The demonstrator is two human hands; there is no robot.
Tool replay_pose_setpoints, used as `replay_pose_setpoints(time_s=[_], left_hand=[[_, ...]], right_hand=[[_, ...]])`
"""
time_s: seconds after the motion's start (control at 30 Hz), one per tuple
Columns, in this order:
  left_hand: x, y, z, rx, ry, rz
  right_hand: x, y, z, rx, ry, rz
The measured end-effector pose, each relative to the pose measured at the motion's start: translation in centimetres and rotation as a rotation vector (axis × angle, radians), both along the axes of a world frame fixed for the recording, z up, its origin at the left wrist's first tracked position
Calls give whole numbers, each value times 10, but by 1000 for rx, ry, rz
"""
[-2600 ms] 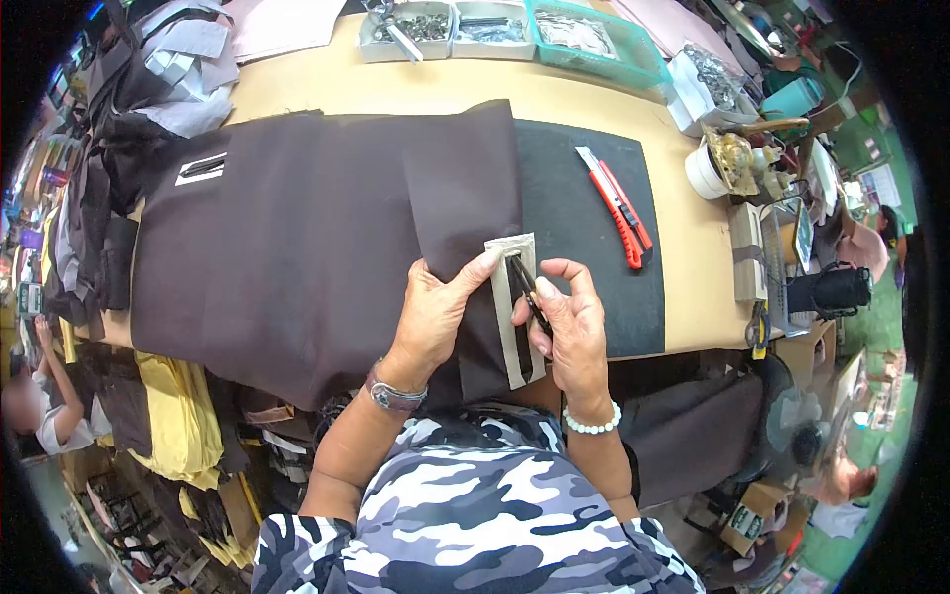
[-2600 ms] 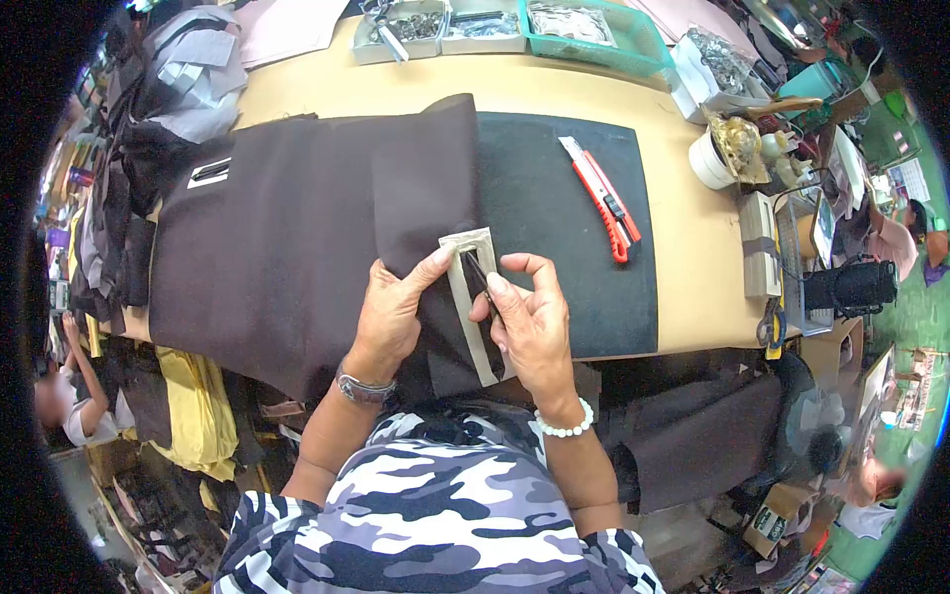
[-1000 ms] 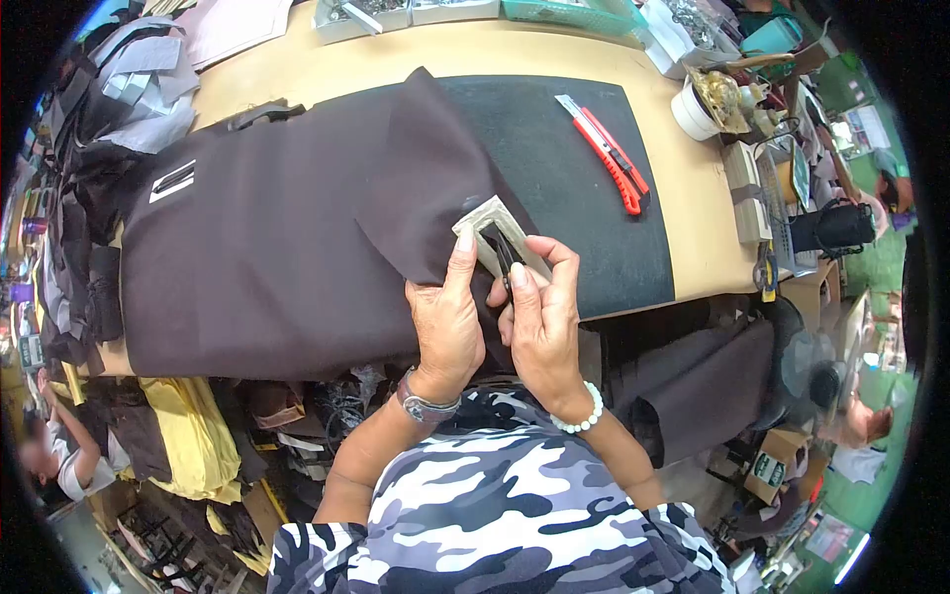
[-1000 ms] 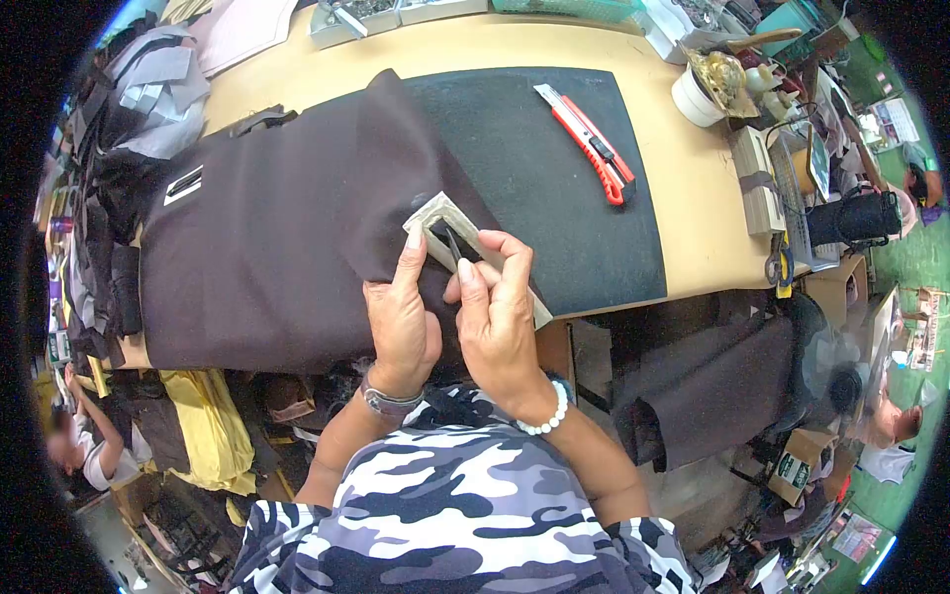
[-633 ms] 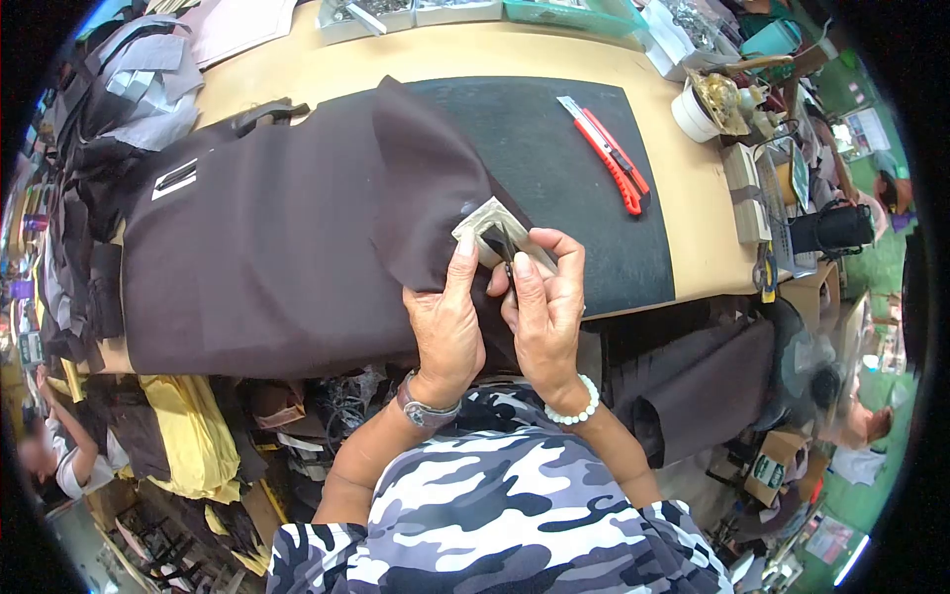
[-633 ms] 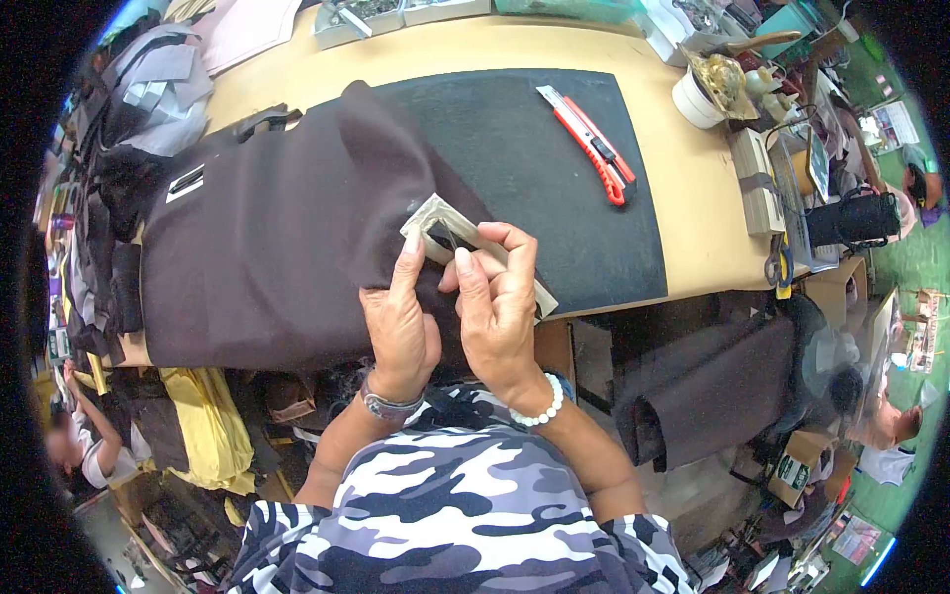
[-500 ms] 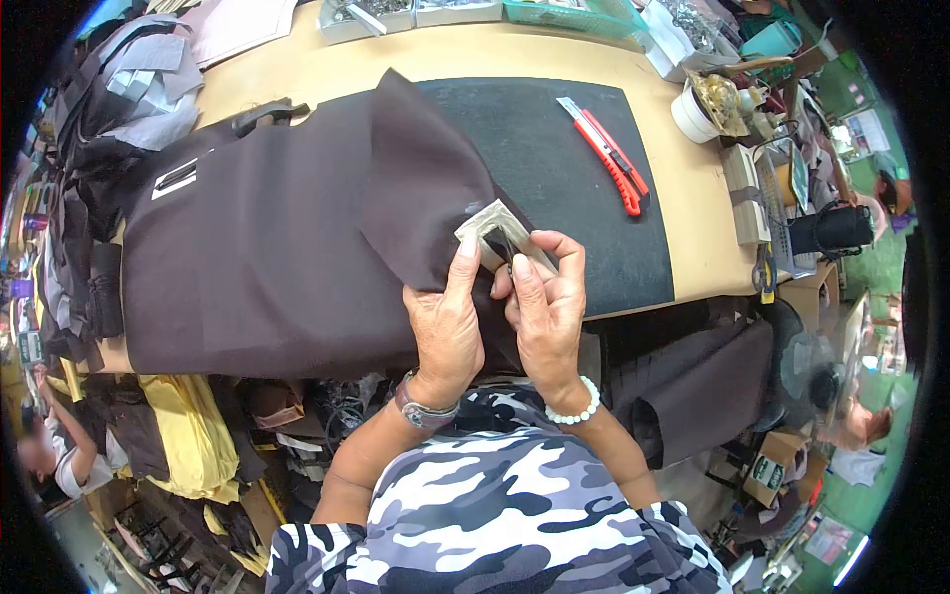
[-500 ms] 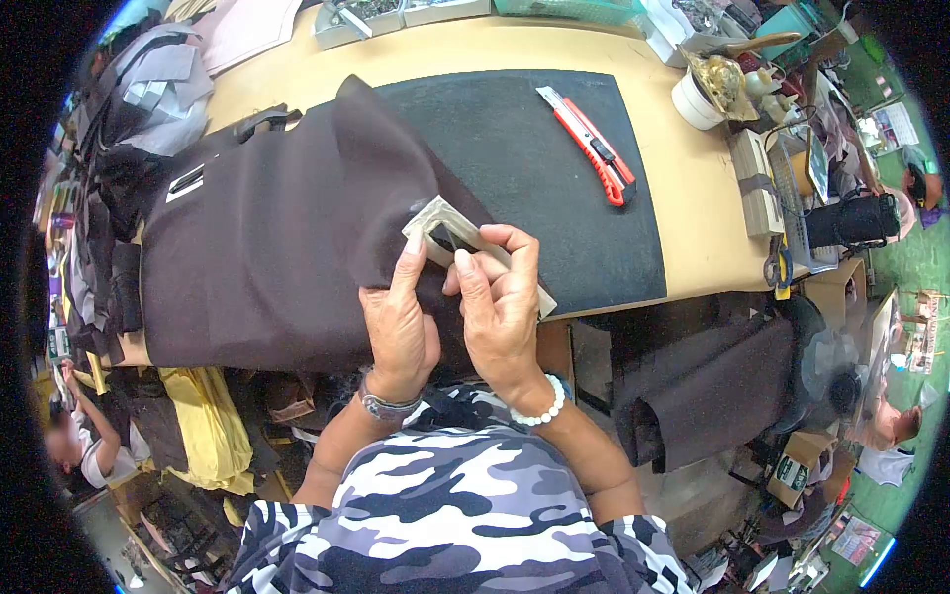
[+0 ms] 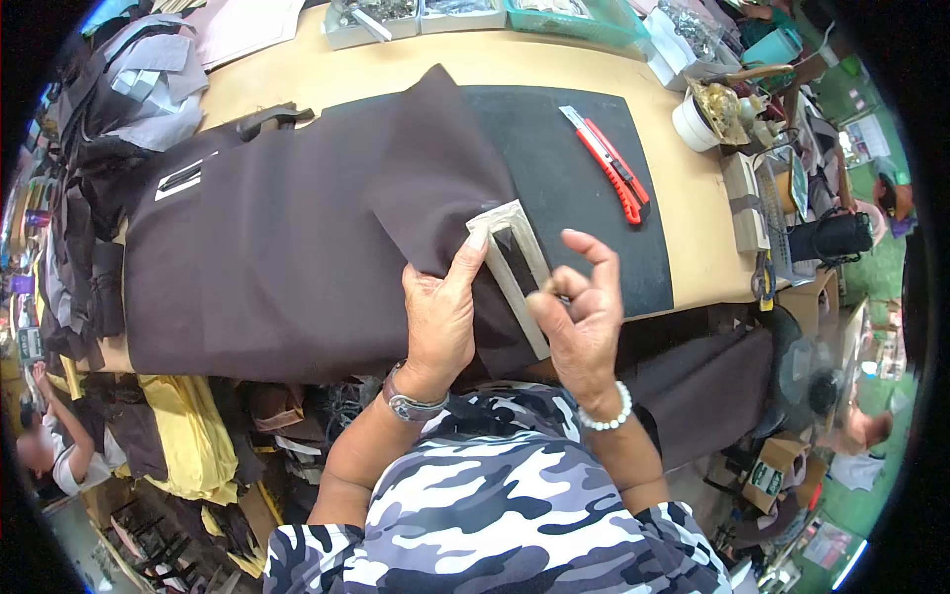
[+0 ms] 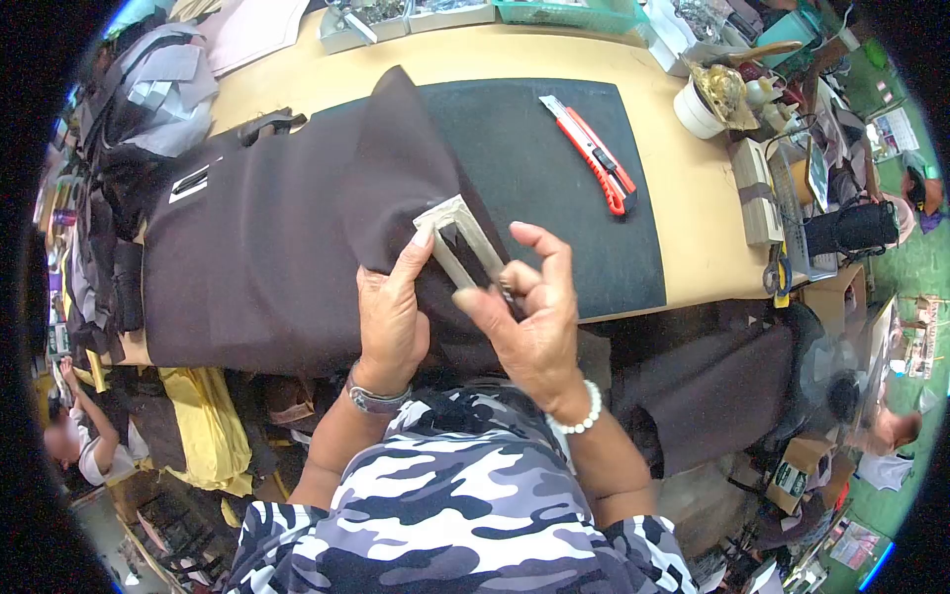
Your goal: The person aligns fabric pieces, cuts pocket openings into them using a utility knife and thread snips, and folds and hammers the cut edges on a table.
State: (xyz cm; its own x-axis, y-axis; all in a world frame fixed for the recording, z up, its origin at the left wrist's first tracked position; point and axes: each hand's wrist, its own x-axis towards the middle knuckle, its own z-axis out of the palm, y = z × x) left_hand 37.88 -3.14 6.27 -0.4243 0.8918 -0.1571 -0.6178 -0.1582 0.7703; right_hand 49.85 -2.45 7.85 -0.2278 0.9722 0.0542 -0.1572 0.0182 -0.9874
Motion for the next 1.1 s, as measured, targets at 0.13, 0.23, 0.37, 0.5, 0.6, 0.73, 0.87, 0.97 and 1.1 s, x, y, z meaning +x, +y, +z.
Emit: replay_pose_setpoints(time_s=[0.13, 0.23, 0.37, 0.5, 0.6, 0.73, 0.87, 0.97, 1.1], left_hand=[[-3, -1, 6, -52, 43, -63], [-1, -3, 9, -90, 91, -57], [-2, -3, 0, -142, 178, -92], [-3, -3, -2, -125, 226, -150], [-4, -2, -15, -234, 268, -154], [3, -2, 3, -211, 128, -75], [-5, 0, -14, -246, 108, -140], [-6, 1, -16, -257, 98, -173], [1, 2, -6, -222, 105, -139]], right_hand=[[19, 30, 10, 784, -612, -16], [27, 51, 12, 1135, -749, 118], [23, 61, 11, 1322, -789, 107], [24, 69, 14, 1407, -831, 131], [23, 72, 20, 1346, -794, 136], [27, 78, 26, 1201, -689, 176], [34, 70, 11, 1190, -724, 262], [33, 67, 6, 1268, -791, 211], [33, 71, 4, 1336, -831, 228]])
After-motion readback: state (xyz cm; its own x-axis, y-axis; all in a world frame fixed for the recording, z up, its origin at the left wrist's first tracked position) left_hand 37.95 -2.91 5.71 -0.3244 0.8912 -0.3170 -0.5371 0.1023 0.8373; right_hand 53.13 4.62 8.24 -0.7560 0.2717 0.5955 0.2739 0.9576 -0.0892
